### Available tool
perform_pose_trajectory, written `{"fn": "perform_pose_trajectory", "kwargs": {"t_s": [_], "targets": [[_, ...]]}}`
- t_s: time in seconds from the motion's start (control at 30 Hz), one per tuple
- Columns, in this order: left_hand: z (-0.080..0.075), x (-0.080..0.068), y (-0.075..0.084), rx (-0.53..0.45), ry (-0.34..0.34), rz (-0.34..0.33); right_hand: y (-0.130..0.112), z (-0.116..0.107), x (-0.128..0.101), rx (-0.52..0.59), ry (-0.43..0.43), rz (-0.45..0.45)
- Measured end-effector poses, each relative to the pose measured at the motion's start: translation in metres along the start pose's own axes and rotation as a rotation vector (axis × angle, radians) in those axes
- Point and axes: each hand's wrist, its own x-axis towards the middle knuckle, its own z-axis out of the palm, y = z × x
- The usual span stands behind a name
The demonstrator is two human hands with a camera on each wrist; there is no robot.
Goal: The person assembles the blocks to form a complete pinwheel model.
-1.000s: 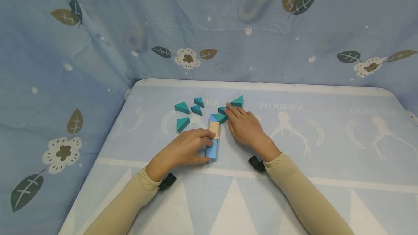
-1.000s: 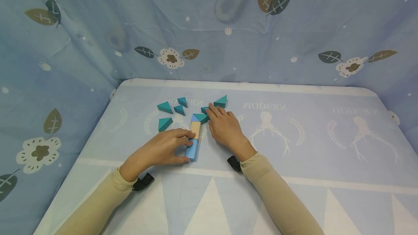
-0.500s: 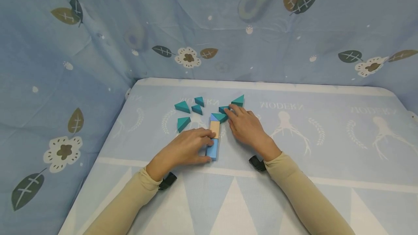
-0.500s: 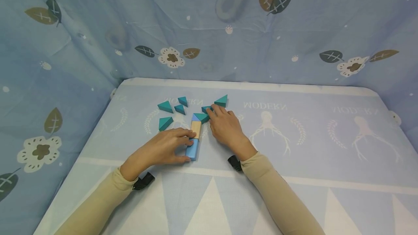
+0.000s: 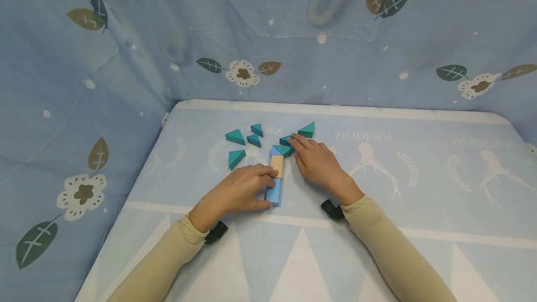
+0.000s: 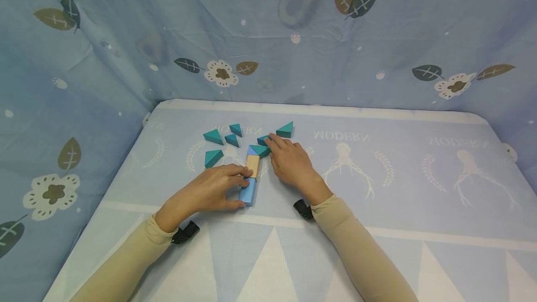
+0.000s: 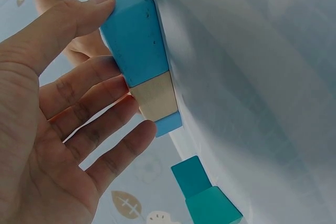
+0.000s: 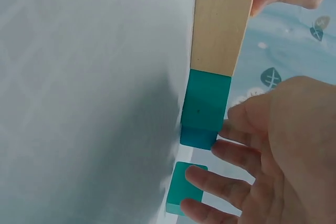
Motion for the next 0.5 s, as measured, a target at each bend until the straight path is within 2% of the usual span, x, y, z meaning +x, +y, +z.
{"fn": "perform_pose_trajectory", "kwargs": {"t_s": [0.5], "targets": [[-0.0005, -0.0003, -0.0002, -0.009, -0.007, -0.006, -0.0010, 0.0041, 0.0002, 0.094, -0.031, 0.020]]}}
